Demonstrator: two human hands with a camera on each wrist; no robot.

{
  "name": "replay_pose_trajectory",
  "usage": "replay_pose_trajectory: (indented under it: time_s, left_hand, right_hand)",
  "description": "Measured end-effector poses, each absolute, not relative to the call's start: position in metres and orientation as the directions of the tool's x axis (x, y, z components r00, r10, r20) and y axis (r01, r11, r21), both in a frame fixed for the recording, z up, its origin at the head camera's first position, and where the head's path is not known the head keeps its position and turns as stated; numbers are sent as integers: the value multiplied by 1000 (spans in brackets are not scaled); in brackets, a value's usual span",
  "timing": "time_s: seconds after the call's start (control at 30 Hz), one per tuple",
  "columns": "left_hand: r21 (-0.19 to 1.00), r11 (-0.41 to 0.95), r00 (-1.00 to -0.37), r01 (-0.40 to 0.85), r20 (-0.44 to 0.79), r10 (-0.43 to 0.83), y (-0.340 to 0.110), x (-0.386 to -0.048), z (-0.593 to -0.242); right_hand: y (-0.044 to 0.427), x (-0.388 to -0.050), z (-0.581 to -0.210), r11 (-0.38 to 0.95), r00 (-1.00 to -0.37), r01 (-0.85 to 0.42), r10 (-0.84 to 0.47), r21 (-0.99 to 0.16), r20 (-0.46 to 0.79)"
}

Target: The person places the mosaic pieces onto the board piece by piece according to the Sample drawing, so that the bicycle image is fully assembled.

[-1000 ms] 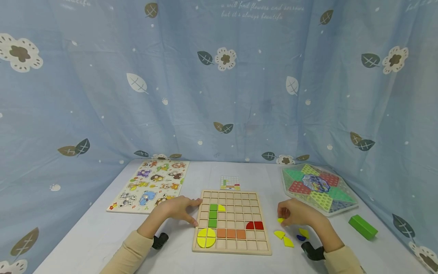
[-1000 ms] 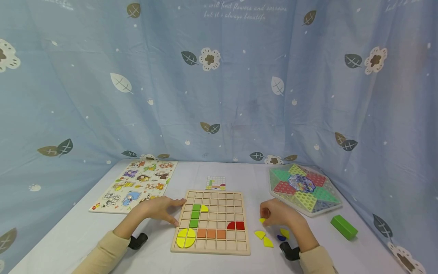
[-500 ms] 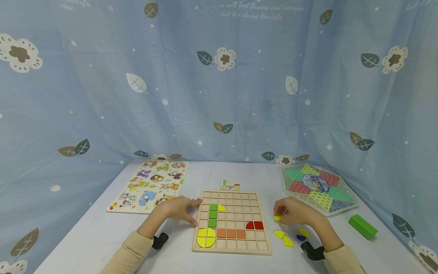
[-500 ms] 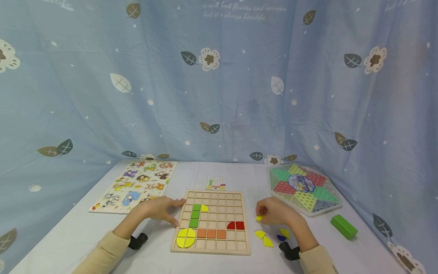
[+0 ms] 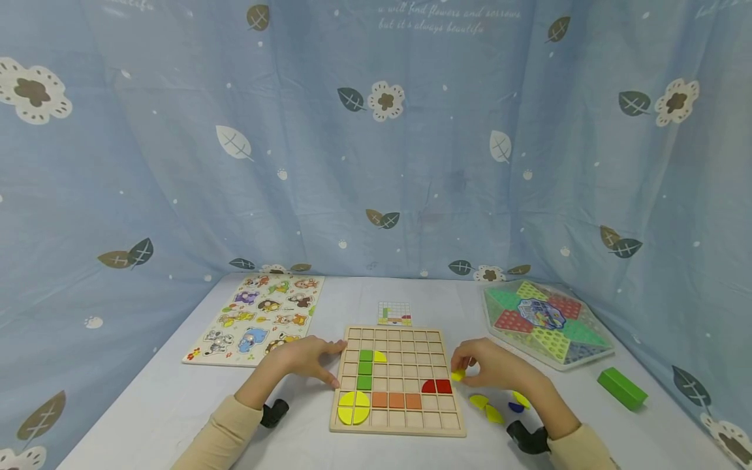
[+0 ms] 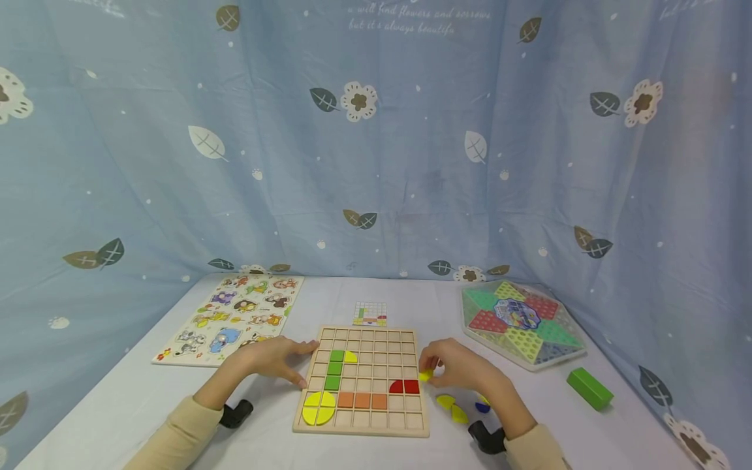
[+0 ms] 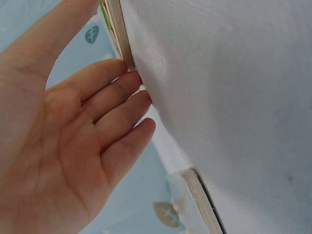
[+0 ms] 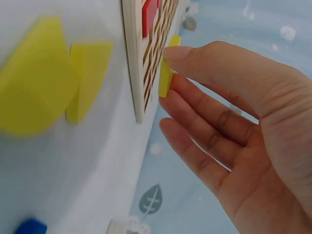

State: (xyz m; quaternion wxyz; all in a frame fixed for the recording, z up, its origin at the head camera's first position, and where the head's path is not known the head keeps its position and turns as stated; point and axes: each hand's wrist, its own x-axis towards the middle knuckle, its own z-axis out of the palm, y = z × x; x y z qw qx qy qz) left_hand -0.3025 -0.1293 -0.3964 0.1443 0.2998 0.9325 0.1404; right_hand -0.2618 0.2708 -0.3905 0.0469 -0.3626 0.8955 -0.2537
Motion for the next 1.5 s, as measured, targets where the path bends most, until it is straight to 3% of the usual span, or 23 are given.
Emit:
replay_pose_trajectory:
  time_s: [0.33,0.53,0.77,1.0,1.5]
  left_hand:
    - [354,768,-770,533,-173,614,-131,-304,-398]
    - [360,772,-775,523,-175,607,-131,-303,-398]
    - [355,769,-771,532,-171,613,-130,-303,-397]
    - [354,769,-772,533,-167,613,-130,-303,-398]
    - [359,768,-774,530,-166,611,-131,-304,-399]
  right_hand:
    - [246,-251,-388,625,-740,-604,-670,-494,57]
    - [232,-244,-388,569,-682,-656,-728,-495,66]
    - [221,-242,-392,576,-679,-642,-733,-506,26]
    - [216,-239,-395,541,-649,-662,-760,-519,37]
    - [221,-237,-388,548,-652,-671,-756,-499,46]
